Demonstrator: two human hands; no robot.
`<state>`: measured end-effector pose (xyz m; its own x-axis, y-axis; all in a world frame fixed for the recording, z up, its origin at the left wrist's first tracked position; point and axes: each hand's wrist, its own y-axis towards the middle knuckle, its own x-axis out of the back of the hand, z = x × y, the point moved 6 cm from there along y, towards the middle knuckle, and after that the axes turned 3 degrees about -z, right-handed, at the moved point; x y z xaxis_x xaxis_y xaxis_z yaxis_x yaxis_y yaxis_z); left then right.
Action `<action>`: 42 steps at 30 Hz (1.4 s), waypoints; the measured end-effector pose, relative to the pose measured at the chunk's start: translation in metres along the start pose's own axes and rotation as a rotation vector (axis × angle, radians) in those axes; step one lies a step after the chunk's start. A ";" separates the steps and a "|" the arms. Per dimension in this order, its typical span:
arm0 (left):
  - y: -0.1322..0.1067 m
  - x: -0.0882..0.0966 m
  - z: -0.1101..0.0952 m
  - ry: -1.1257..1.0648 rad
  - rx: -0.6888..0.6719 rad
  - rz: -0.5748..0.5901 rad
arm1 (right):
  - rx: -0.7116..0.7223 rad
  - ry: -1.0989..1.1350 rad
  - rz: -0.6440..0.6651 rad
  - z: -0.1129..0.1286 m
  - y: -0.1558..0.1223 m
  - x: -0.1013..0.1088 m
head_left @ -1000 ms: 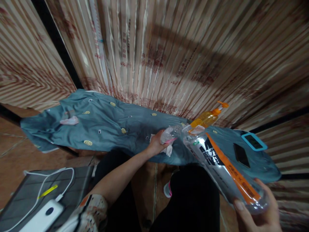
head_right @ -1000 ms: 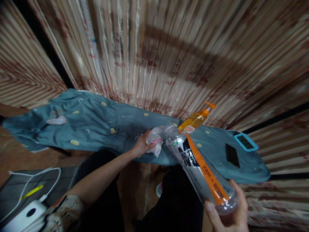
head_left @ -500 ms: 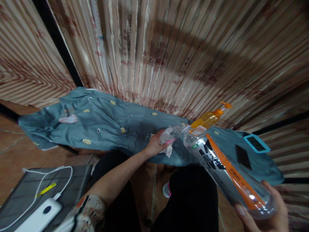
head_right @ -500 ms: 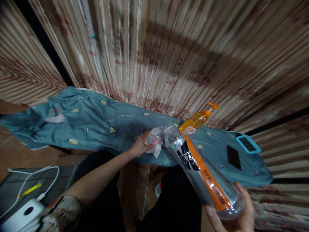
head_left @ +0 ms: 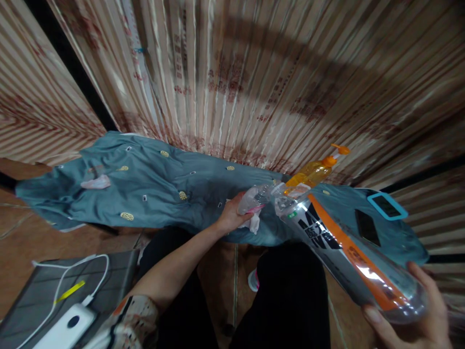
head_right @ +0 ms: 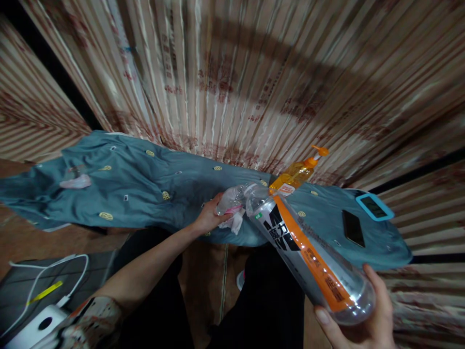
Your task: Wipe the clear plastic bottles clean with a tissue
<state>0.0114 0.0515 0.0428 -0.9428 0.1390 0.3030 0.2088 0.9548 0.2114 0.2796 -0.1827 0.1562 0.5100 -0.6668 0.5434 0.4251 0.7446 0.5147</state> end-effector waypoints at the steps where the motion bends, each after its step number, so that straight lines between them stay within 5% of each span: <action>1: 0.000 0.000 0.000 0.003 -0.006 -0.001 | 0.004 0.003 -0.024 0.004 0.000 0.001; 17: 0.001 0.005 -0.002 0.017 -0.027 -0.017 | 0.294 -0.078 -0.146 0.064 -0.005 -0.006; 27: 0.002 0.005 0.004 0.004 0.014 0.016 | 0.226 -0.062 -0.140 0.053 -0.016 -0.006; 42: 0.008 0.008 0.002 0.045 0.032 0.071 | 0.250 -0.122 -0.160 0.067 -0.020 -0.006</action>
<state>0.0053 0.0605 0.0450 -0.9130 0.1957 0.3580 0.2658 0.9510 0.1581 0.2185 -0.1958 0.1870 0.3517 -0.7850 0.5099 0.2881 0.6091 0.7390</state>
